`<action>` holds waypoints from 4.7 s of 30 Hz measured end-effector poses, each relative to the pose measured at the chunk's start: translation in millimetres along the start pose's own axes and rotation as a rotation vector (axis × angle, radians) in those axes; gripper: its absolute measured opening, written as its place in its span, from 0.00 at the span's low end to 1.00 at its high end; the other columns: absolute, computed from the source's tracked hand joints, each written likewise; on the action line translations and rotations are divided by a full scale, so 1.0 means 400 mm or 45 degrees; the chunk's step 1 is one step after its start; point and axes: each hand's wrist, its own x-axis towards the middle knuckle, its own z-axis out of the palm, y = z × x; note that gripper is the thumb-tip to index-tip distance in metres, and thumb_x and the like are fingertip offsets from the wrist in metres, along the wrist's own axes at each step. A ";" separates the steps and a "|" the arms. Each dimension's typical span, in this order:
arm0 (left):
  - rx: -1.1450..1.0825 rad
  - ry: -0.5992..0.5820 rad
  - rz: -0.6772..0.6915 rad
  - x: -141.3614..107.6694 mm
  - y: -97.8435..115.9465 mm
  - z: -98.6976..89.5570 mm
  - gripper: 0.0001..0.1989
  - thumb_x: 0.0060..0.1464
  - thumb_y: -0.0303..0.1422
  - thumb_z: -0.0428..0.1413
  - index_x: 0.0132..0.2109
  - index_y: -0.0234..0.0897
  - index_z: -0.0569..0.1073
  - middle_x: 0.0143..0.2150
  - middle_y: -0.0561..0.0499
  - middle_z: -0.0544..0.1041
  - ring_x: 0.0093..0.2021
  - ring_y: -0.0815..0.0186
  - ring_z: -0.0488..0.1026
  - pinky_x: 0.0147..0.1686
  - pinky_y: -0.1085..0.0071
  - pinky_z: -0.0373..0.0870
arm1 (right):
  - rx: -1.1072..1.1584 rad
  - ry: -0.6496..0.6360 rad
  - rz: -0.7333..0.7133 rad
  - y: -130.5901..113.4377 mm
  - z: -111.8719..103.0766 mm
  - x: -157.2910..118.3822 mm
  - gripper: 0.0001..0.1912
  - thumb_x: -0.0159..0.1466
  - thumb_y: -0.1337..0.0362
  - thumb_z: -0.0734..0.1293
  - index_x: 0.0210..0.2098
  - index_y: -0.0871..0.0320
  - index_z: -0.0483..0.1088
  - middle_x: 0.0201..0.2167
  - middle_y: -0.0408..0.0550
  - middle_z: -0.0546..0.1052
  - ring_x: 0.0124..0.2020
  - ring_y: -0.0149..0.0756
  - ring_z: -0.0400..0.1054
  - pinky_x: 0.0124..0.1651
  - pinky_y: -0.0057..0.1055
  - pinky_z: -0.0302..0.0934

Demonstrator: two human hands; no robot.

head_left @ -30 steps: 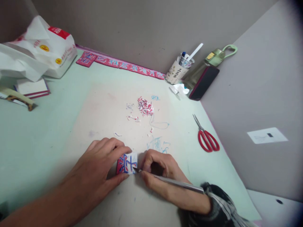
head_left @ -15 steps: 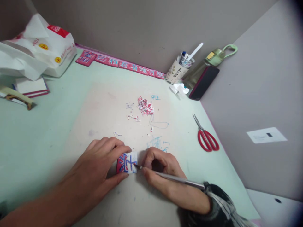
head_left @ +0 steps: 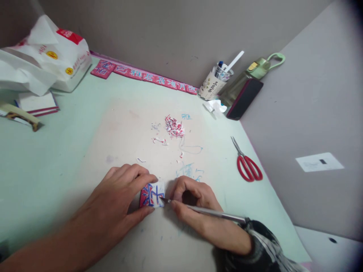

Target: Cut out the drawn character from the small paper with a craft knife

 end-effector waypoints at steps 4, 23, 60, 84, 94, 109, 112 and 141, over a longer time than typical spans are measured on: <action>-0.015 0.000 -0.002 0.001 0.001 0.000 0.14 0.59 0.33 0.60 0.52 0.47 0.75 0.49 0.51 0.76 0.49 0.54 0.71 0.48 0.57 0.66 | -0.030 0.003 0.016 0.004 0.001 -0.002 0.07 0.63 0.68 0.66 0.30 0.56 0.64 0.28 0.41 0.69 0.29 0.30 0.59 0.31 0.28 0.54; -0.033 0.017 0.005 -0.001 -0.003 0.003 0.14 0.60 0.34 0.60 0.53 0.48 0.75 0.49 0.52 0.76 0.49 0.55 0.71 0.48 0.58 0.64 | -0.009 -0.093 -0.027 0.011 -0.011 0.000 0.07 0.65 0.66 0.66 0.31 0.55 0.63 0.33 0.44 0.72 0.33 0.33 0.62 0.35 0.31 0.56; 0.161 0.403 0.322 -0.003 -0.029 -0.011 0.17 0.62 0.33 0.57 0.57 0.41 0.66 0.48 0.47 0.73 0.47 0.55 0.71 0.47 0.59 0.66 | 0.650 0.496 -0.198 -0.005 -0.011 0.029 0.11 0.72 0.54 0.68 0.40 0.56 0.70 0.24 0.40 0.79 0.19 0.24 0.67 0.26 0.21 0.60; -0.620 0.198 -0.163 -0.003 0.000 -0.036 0.05 0.63 0.37 0.55 0.38 0.44 0.70 0.38 0.54 0.74 0.42 0.62 0.75 0.44 0.64 0.73 | 0.429 0.400 -0.038 -0.050 0.103 0.037 0.16 0.56 0.63 0.79 0.33 0.56 0.68 0.28 0.38 0.72 0.28 0.28 0.64 0.32 0.26 0.60; -0.611 0.193 -0.158 -0.002 0.008 -0.036 0.07 0.63 0.35 0.54 0.35 0.44 0.71 0.41 0.53 0.75 0.44 0.63 0.75 0.46 0.67 0.72 | -0.173 0.470 -0.334 -0.023 0.110 0.015 0.04 0.65 0.66 0.70 0.35 0.54 0.69 0.29 0.42 0.75 0.28 0.32 0.67 0.33 0.29 0.62; -0.429 0.506 -0.132 0.004 0.039 -0.024 0.07 0.55 0.31 0.52 0.28 0.42 0.66 0.35 0.54 0.74 0.37 0.65 0.76 0.37 0.69 0.73 | 0.349 0.488 -0.081 -0.042 0.122 0.030 0.12 0.56 0.65 0.77 0.32 0.55 0.68 0.28 0.40 0.75 0.29 0.31 0.69 0.33 0.27 0.64; -0.464 0.492 -0.168 0.006 0.042 -0.032 0.07 0.54 0.33 0.53 0.28 0.42 0.67 0.35 0.53 0.74 0.37 0.64 0.77 0.38 0.67 0.74 | 0.381 0.495 -0.081 -0.047 0.122 0.032 0.13 0.56 0.64 0.77 0.31 0.55 0.69 0.28 0.40 0.75 0.28 0.31 0.68 0.33 0.28 0.64; -0.876 0.458 -0.492 -0.006 -0.011 -0.027 0.18 0.59 0.53 0.58 0.42 0.44 0.71 0.39 0.51 0.76 0.43 0.61 0.77 0.41 0.72 0.77 | 0.896 0.420 -0.050 -0.026 0.081 0.052 0.19 0.53 0.63 0.82 0.33 0.56 0.69 0.27 0.38 0.77 0.28 0.28 0.74 0.34 0.23 0.67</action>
